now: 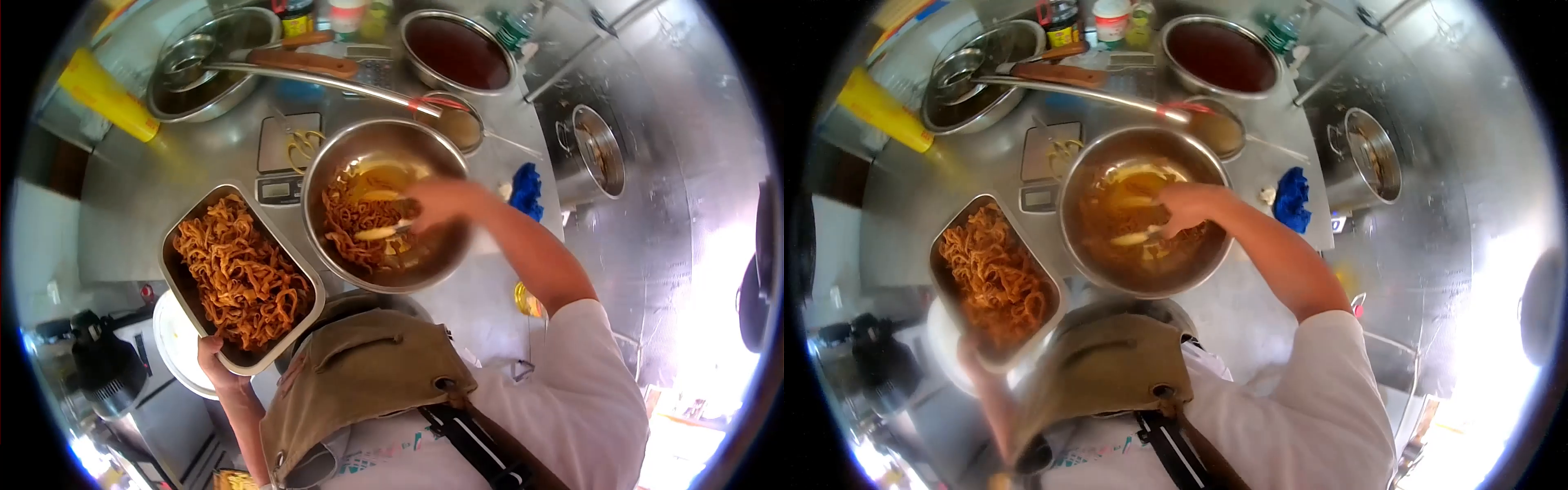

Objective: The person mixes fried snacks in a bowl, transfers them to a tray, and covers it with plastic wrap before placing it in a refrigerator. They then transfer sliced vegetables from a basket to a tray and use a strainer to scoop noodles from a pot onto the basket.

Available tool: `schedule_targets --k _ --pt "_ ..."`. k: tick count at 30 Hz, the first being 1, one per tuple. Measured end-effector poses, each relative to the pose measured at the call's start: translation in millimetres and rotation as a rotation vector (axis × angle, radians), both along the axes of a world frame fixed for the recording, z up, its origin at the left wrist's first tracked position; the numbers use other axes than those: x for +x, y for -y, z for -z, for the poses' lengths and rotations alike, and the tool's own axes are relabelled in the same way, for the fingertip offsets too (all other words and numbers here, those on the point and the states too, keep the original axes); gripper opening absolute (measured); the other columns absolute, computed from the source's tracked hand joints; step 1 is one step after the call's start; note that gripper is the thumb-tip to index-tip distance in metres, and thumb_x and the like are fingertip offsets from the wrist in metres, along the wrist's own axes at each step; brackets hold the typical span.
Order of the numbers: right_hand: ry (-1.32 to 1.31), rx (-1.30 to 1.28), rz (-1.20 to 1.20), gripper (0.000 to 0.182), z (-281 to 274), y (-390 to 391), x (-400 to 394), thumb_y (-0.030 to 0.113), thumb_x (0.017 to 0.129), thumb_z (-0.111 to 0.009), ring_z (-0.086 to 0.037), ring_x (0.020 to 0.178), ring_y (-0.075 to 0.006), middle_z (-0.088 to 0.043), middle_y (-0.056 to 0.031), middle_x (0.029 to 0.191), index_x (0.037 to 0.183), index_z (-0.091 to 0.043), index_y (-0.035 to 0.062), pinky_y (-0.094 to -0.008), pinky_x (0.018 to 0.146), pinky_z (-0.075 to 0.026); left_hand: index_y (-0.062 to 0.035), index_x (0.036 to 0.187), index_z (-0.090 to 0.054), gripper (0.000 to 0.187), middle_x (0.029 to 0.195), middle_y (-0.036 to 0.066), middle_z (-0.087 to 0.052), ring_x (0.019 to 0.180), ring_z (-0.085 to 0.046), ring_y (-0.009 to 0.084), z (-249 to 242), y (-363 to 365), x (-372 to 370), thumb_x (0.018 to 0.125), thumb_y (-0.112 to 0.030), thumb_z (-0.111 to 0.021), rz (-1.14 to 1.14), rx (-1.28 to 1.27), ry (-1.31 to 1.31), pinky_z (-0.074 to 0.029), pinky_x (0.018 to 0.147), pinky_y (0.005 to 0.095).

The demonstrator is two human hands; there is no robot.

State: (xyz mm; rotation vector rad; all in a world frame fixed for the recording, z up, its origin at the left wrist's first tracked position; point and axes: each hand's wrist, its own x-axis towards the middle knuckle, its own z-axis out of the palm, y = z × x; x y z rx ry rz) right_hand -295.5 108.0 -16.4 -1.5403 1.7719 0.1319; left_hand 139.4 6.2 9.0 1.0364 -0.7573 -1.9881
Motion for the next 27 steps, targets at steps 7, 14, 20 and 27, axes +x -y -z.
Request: schedule_targets --k 7,14,20,27 --pt "0.046 -0.189 -0.063 0.058 40.4 38.6 -9.5 0.036 0.07 -0.073 -0.063 0.08 -0.0319 -0.065 -0.0191 0.087 0.113 -0.058 0.0004 -0.0406 0.071 -0.05 0.006 0.126 -0.041 0.062 0.12 0.02 -0.053 0.108 -0.054 0.0338 16.1 -7.8 2.8 0.069 -0.016 -0.045 -0.096 0.024 0.114 -0.046 0.093 0.0412" --pt "0.12 -0.087 -0.045 0.05 0.0 -39.8 -39.2 0.038 0.072 -0.067 -0.061 0.079 -0.0362 -0.063 -0.0218 0.081 0.101 -0.061 -0.0021 -0.0424 0.074 -0.048 0.0062 0.125 -0.042 0.062 0.12 0.02 -0.053 0.107 -0.055 0.0335 2.3 -13.3 -16.5 0.068 -0.016 -0.045 -0.124 0.056 0.072 -0.046 0.092 0.0404" --pt "-0.049 -0.109 0.319 0.049 84.7 -84.0 -45.1 0.041 0.076 -0.065 -0.062 0.081 -0.038 -0.064 -0.0243 0.085 0.097 -0.062 -0.0031 -0.0421 0.075 -0.048 0.0055 0.126 -0.042 0.063 0.12 0.019 -0.053 0.107 -0.055 0.0332 19.8 -9.5 -5.2 0.067 -0.018 -0.046 -0.129 0.06 0.09 -0.046 0.092 0.0412" --pt "0.06 -0.016 0.078 0.093 2.5 -103.8 0.6 0.042 0.07 -0.071 -0.059 0.098 -0.0369 -0.055 -0.0254 0.114 0.137 -0.027 -0.0054 -0.0419 0.08 -0.048 0.0055 0.124 -0.042 0.059 0.121 0.02 -0.052 0.106 -0.055 0.0333 11.1 -14.2 -12.4 0.069 -0.017 -0.046 -0.172 0.076 0.088 -0.047 0.091 0.0413"
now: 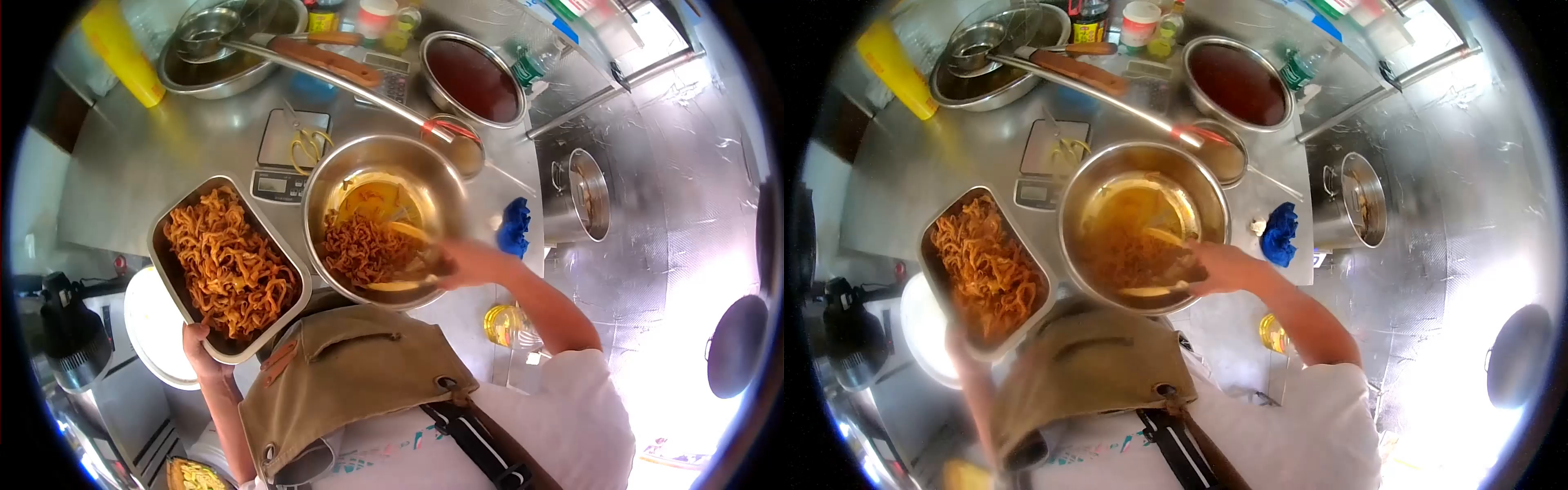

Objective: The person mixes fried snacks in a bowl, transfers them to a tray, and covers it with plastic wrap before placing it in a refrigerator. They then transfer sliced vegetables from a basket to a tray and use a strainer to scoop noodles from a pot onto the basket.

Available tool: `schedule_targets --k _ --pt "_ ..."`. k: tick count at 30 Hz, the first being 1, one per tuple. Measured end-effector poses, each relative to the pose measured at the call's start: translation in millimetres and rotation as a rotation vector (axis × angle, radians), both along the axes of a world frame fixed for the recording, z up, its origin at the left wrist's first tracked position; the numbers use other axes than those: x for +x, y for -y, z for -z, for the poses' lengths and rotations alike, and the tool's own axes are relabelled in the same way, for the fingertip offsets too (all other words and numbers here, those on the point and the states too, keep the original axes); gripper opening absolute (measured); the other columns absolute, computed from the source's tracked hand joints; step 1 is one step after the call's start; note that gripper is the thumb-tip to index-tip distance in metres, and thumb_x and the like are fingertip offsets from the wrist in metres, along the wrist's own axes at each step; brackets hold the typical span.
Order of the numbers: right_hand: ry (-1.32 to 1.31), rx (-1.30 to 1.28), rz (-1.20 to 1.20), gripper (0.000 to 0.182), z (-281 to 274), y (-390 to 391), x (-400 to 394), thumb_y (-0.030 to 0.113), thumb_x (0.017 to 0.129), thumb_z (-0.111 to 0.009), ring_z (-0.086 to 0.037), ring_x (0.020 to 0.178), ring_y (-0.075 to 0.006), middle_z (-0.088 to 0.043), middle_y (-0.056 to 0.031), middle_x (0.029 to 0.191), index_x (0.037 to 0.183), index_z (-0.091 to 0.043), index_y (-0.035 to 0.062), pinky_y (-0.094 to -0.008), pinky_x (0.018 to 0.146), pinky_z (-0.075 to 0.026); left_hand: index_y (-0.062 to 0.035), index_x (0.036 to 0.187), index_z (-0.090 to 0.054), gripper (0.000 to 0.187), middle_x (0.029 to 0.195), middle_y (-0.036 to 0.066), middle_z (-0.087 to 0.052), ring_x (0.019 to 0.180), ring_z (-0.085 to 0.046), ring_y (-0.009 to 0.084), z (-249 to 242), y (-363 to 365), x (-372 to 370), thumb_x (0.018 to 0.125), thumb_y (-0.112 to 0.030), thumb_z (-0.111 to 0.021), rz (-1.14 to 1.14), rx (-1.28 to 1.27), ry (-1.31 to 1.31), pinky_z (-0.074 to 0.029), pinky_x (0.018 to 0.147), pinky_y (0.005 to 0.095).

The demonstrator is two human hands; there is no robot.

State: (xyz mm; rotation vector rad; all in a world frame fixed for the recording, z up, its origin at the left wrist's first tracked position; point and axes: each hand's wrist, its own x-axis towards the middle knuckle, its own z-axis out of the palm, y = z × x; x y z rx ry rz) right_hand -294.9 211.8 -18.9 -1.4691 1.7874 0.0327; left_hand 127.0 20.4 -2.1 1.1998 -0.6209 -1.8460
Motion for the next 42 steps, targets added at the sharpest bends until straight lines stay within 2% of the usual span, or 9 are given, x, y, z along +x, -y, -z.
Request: schedule_targets --k 4,7,11,16,24,27,29,32,42 --pt "-0.181 0.068 -0.164 0.099 5.5 1.8 -8.4 0.043 0.068 -0.073 -0.059 0.094 -0.037 -0.052 -0.0265 0.113 0.137 -0.024 -0.0098 -0.0432 0.08 -0.048 0.0061 0.122 -0.043 0.057 0.118 0.02 -0.053 0.104 -0.056 0.032 -2.2 3.2 -4.8 0.07 -0.015 -0.046 0.054 -0.025 0.007 -0.048 0.089 0.04" --pt "-0.226 -0.16 -0.17 0.096 62.6 29.4 -1.6 0.044 0.072 -0.07 -0.059 0.095 -0.0381 -0.052 -0.0263 0.113 0.137 -0.023 -0.0091 -0.0447 0.08 -0.048 0.0071 0.121 -0.044 0.055 0.115 0.02 -0.056 0.101 -0.058 0.0309 0.1 2.5 -5.4 0.069 -0.014 -0.045 0.085 -0.061 0.004 -0.049 0.087 0.0388" --pt "-0.237 -0.251 -0.064 0.071 86.0 46.5 19.2 0.041 0.08 -0.063 -0.06 0.091 -0.0402 -0.056 -0.0263 0.109 0.128 -0.04 -0.0051 -0.0457 0.08 -0.048 0.0084 0.119 -0.045 0.055 0.112 0.02 -0.057 0.098 -0.059 0.0306 5.2 1.7 -10.4 0.068 -0.012 -0.044 0.105 -0.072 0.005 -0.05 0.085 0.0379" --pt "-0.128 -0.108 -0.09 0.039 41.0 59.6 39.8 0.033 0.085 -0.058 -0.06 0.086 -0.04 -0.062 -0.0245 0.095 0.108 -0.06 0.0021 -0.0453 0.078 -0.047 0.0089 0.119 -0.045 0.058 0.112 0.022 -0.056 0.098 -0.059 0.0315 0.7 -2.0 -17.7 0.066 -0.013 -0.045 0.112 -0.034 -0.049 -0.05 0.086 0.0381" --pt "0.124 -0.276 0.204 0.044 -8.9 2.5 22.0 0.027 0.084 -0.065 -0.06 0.073 -0.0372 -0.062 -0.0232 0.08 0.118 -0.057 0.001 -0.039 0.066 -0.048 0.0116 0.12 -0.044 0.061 0.109 0.022 -0.058 0.095 -0.061 0.0316 2.6 16.7 -43.5 0.063 -0.009 -0.047 0.276 -0.089 -0.219 -0.051 0.085 0.0383" --pt "0.085 -0.326 0.298 0.045 -28.3 -22.2 6.5 0.024 0.084 -0.067 -0.059 0.065 -0.0318 -0.06 -0.021 0.073 0.119 -0.056 -0.0027 -0.036 0.061 -0.046 0.0117 0.119 -0.044 0.06 0.108 0.022 -0.059 0.095 -0.061 0.0317 5.6 25.2 -65.9 0.062 -0.008 -0.047 0.354 -0.099 -0.217 -0.051 0.085 0.0383" --pt "0.087 -0.307 0.32 0.047 -48.4 -15.4 5.1 0.024 0.085 -0.066 -0.052 0.057 -0.0166 -0.054 -0.0125 0.062 0.12 -0.055 -0.0047 -0.0313 0.055 -0.042 0.0117 0.12 -0.043 0.061 0.109 0.022 -0.058 0.094 -0.061 0.0318 3.7 30.4 -68.7 0.062 -0.007 -0.045 0.346 -0.073 -0.207 -0.052 0.084 0.0385" --pt "0.096 -0.396 0.435 0.045 -79.3 -29.2 -3.6 0.022 0.086 -0.065 -0.044 0.055 -0.0089 -0.048 -0.0037 0.06 0.121 -0.054 -0.004 -0.0269 0.052 -0.038 0.0115 0.121 -0.042 0.062 0.109 0.021 -0.058 0.094 -0.061 0.0309 6.3 42.0 -96.4 0.062 -0.005 -0.044 0.468 -0.082 -0.262 -0.052 0.084 0.0385" --pt "0.302 -0.409 0.737 0.035 -186.3 -23.0 25.8 0.017 0.088 -0.064 -0.041 0.057 -0.0015 -0.048 0.0062 0.068 0.119 -0.057 0.0029 -0.02 0.049 -0.034 0.0099 0.121 -0.044 0.057 0.105 0.018 -0.058 0.093 -0.06 0.0279 13.0 45.6 -151.4 0.065 0.001 -0.042 0.604 -0.065 -0.233 -0.051 0.083 0.0379"
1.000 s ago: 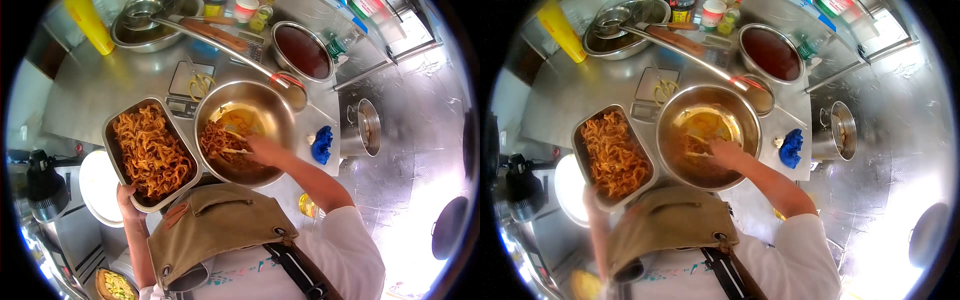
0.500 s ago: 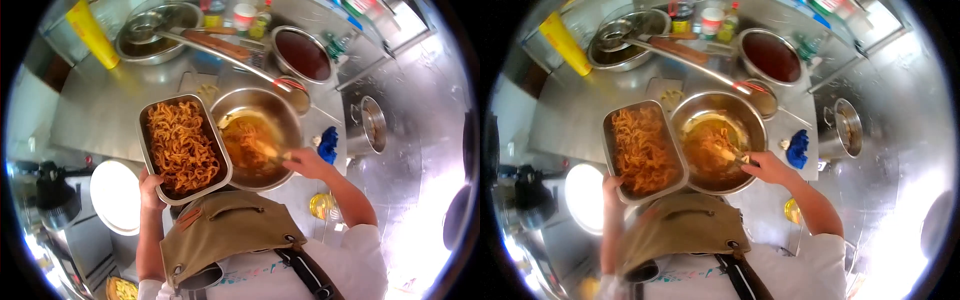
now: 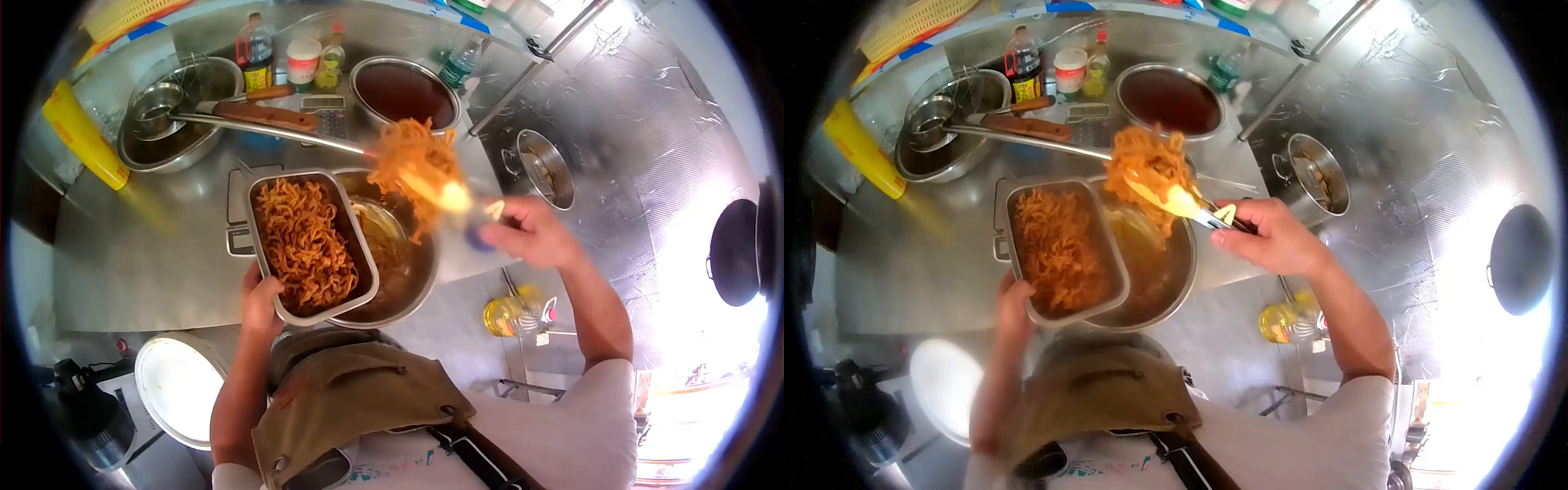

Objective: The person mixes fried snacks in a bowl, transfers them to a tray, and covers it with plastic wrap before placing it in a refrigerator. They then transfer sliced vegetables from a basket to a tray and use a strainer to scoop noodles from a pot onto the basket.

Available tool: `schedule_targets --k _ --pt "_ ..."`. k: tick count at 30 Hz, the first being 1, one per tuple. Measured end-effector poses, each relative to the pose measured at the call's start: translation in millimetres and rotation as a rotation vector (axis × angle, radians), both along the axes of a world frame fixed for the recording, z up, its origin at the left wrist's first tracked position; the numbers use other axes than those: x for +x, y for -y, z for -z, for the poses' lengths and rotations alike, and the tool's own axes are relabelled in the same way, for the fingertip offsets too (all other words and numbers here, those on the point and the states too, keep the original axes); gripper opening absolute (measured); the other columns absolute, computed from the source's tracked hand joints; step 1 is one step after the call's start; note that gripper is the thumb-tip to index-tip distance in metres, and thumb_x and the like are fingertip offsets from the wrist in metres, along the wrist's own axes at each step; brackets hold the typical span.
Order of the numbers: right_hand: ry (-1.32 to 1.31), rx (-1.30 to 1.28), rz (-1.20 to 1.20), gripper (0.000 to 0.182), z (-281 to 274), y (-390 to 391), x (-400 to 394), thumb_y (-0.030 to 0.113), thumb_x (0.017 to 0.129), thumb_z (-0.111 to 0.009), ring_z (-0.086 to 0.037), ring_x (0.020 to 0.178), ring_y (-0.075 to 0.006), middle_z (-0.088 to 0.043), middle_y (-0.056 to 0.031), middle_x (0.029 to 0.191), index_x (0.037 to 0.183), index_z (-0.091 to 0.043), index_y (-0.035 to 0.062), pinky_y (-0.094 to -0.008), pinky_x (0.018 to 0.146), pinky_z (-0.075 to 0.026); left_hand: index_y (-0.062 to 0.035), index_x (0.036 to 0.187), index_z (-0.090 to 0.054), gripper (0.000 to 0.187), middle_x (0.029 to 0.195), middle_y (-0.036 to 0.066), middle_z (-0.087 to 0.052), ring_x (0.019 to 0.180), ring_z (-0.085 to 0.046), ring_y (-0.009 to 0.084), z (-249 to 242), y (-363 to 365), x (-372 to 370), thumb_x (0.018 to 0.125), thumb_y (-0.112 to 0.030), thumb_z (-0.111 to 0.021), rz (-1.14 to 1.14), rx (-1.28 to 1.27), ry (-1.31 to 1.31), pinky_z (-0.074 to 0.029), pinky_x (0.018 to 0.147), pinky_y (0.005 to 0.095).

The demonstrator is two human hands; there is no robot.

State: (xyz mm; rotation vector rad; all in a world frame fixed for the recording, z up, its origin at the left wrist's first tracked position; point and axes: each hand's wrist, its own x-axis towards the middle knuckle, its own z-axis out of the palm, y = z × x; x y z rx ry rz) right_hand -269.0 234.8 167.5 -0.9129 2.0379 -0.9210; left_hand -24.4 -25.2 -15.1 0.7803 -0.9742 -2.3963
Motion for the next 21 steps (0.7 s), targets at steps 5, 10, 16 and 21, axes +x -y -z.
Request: schedule_targets --k 5,10,16,21 --pt "0.156 0.016 0.069 0.021 23.3 32.4 38.2 0.023 0.088 -0.064 -0.045 0.052 -0.0025 -0.053 0.0037 0.065 0.096 -0.063 0.003 -0.0208 0.045 -0.037 0.0091 0.12 -0.045 0.055 0.104 0.016 -0.058 0.093 -0.059 0.0255 27.6 -6.9 -15.3 0.066 0.001 -0.045 0.058 0.065 -0.086 -0.049 0.082 0.0355" --pt "-0.07 0.16 -0.092 0.036 85.1 60.2 71.7 0.034 0.087 -0.061 -0.057 0.056 -0.0178 -0.06 -0.0112 0.067 0.082 -0.059 -0.0009 -0.0321 0.052 -0.046 0.0085 0.125 -0.044 0.061 0.107 0.014 -0.059 0.096 -0.058 0.0225 23.3 -18.7 -13.4 0.064 0.002 -0.048 0.065 0.038 -0.122 -0.047 0.085 0.0323" --pt "-0.548 0.378 -0.416 0.043 68.6 104.1 76.0 0.03 0.086 -0.062 -0.061 0.073 -0.0381 -0.062 -0.0211 0.083 0.11 -0.05 -0.0035 -0.044 0.065 -0.048 0.0084 0.126 -0.042 0.062 0.109 0.014 -0.058 0.1 -0.058 0.0215 22.7 -19.0 -15.9 0.065 0.002 -0.047 0.047 -0.037 -0.138 -0.046 0.089 0.0316" --pt "-0.667 0.433 -0.498 0.048 19.7 84.7 85.4 0.03 0.086 -0.061 -0.06 0.077 -0.0395 -0.061 -0.0215 0.087 0.118 -0.046 -0.0023 -0.0461 0.068 -0.048 0.0081 0.12 -0.045 0.055 0.108 0.017 -0.058 0.092 -0.061 0.0263 26.2 -4.8 12.5 0.066 0.002 -0.045 0.085 0.209 -0.174 -0.05 0.084 0.0357"
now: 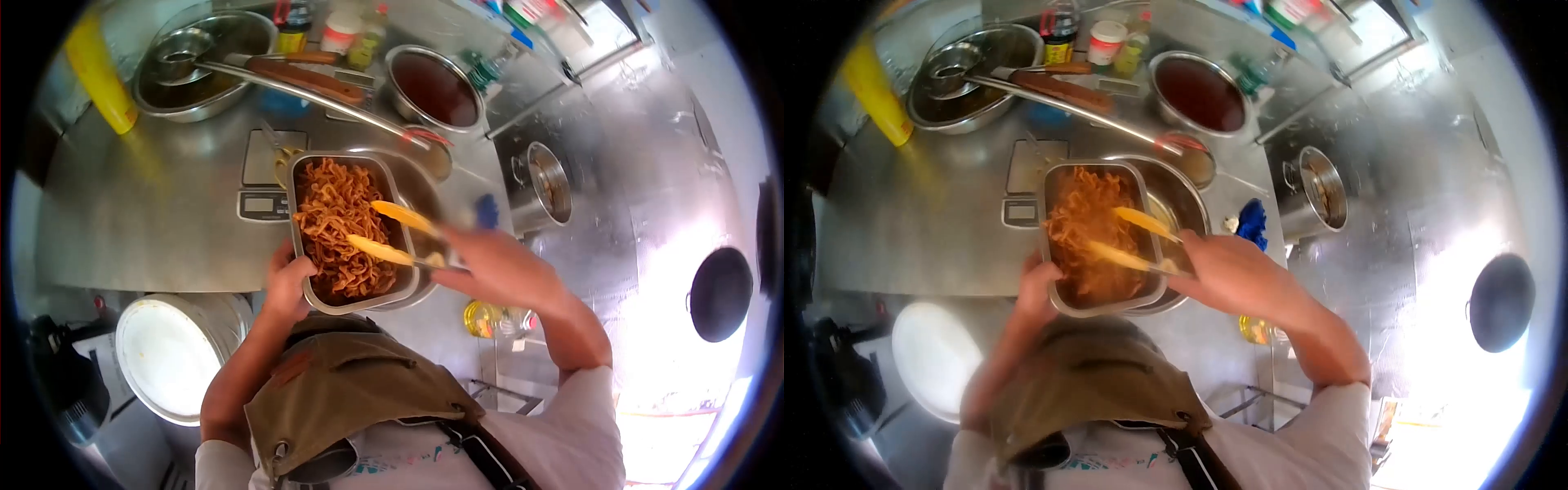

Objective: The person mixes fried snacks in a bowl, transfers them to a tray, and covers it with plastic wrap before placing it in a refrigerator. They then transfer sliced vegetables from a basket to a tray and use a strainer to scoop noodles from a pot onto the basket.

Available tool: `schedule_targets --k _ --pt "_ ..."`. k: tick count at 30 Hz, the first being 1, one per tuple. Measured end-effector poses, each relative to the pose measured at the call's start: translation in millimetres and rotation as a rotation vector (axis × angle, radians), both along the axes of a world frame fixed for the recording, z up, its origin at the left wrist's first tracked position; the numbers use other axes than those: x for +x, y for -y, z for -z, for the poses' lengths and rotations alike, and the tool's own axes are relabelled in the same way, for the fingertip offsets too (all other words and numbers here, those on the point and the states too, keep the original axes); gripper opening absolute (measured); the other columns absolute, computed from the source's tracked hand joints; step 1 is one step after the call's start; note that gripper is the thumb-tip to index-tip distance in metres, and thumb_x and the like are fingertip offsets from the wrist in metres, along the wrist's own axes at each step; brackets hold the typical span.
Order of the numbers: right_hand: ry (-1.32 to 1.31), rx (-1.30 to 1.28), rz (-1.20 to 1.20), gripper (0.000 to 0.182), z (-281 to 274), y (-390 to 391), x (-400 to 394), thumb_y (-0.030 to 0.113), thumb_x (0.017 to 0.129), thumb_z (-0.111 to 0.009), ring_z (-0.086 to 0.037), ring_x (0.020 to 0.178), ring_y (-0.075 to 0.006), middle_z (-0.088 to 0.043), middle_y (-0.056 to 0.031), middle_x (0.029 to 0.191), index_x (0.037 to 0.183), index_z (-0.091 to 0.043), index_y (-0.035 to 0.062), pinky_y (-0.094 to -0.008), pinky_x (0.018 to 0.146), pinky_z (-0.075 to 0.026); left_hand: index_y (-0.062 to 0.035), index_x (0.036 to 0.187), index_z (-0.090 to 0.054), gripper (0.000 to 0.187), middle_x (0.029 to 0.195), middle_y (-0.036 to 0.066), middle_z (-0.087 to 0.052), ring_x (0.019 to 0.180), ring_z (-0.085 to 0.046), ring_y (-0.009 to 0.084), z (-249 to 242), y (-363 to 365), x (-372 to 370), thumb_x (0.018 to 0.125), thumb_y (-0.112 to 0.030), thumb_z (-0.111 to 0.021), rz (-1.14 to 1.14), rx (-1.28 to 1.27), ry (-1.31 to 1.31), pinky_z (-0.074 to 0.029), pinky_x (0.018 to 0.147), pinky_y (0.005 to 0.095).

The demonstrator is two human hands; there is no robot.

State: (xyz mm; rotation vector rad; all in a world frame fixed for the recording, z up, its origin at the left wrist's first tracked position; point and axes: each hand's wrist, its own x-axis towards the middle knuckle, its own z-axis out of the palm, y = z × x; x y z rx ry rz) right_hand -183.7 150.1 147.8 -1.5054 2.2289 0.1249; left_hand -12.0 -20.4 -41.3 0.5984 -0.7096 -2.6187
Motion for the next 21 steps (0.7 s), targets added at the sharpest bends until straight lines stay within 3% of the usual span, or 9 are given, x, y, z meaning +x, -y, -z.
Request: schedule_targets --k 2,3,6,7,10,13,21 --pt "-0.044 -0.02 0.021 0.049 -7.8 -9.1 12.3 0.03 0.085 -0.062 -0.06 0.079 -0.0394 -0.061 -0.0211 0.089 0.118 -0.045 -0.0018 -0.0463 0.069 -0.048 0.0084 0.121 -0.045 0.055 0.108 0.016 -0.058 0.093 -0.06 0.0259 9.6 0.6 4.0 0.067 0.002 -0.045 0.024 0.006 0.015 -0.049 0.084 0.0352" --pt "-0.087 -0.074 -0.047 0.042 -2.6 -4.7 21.1 0.022 0.086 -0.058 -0.062 0.068 -0.0361 -0.059 -0.0208 0.08 0.112 -0.045 -0.0081 -0.0435 0.054 -0.049 0.0089 0.123 -0.044 0.057 0.109 0.016 -0.058 0.096 -0.059 0.0243 3.4 1.2 4.3 0.066 0.003 -0.045 0.025 -0.008 0.028 -0.048 0.086 0.0341" --pt "-0.106 0.019 0.002 0.04 29.7 24.4 34.5 0.022 0.091 -0.05 -0.06 0.075 -0.0401 -0.06 -0.0222 0.085 0.119 -0.041 -0.005 -0.0477 0.064 -0.048 0.0094 0.124 -0.043 0.059 0.11 0.015 -0.057 0.098 -0.057 0.0223 -6.7 -1.4 1.2 0.065 0.003 -0.046 -0.014 -0.159 0.058 -0.046 0.087 0.0328" --pt "-0.164 -0.121 -0.151 0.032 43.3 27.5 31.0 0.004 0.08 -0.053 -0.062 0.066 -0.0368 -0.059 -0.0211 0.08 0.107 -0.046 -0.0121 -0.0409 0.054 -0.051 0.0095 0.126 -0.042 0.062 0.11 0.014 -0.058 0.097 -0.057 0.0214 -8.7 -0.8 3.3 0.065 0.003 -0.047 -0.009 -0.221 0.114 -0.046 0.088 0.0322" --pt "-0.207 -0.006 -0.132 0.03 57.6 40.6 20.6 0.004 0.077 -0.055 -0.063 0.066 -0.0357 -0.059 -0.0205 0.08 0.102 -0.048 -0.0112 -0.04 0.054 -0.052 0.0089 0.128 -0.04 0.063 0.11 0.014 -0.058 0.098 -0.057 0.0216 -13.1 -6.2 5.4 0.065 0.003 -0.047 0.009 -0.223 0.04 -0.046 0.088 0.0321" --pt "-0.188 0.036 -0.143 0.039 51.6 50.0 20.2 0.016 0.089 -0.05 -0.062 0.075 -0.0349 -0.059 -0.0218 0.087 0.117 -0.045 -0.0101 -0.0467 0.06 -0.048 0.0079 0.129 -0.039 0.065 0.111 0.015 -0.058 0.098 -0.059 0.0234 -13.4 -7.0 10.3 0.065 0.003 -0.046 -0.009 -0.157 0.041 -0.047 0.087 0.0334" --pt "-0.049 -0.032 -0.049 0.042 7.5 21.5 25.6 0.022 0.089 -0.053 -0.063 0.079 -0.0336 -0.061 -0.0183 0.092 0.12 -0.044 -0.0051 -0.0428 0.062 -0.05 0.0088 0.126 -0.041 0.063 0.111 0.016 -0.058 0.098 -0.059 0.0253 -18.0 0.1 25.2 0.064 0.002 -0.045 0.003 -0.146 0.06 -0.047 0.088 0.0341"
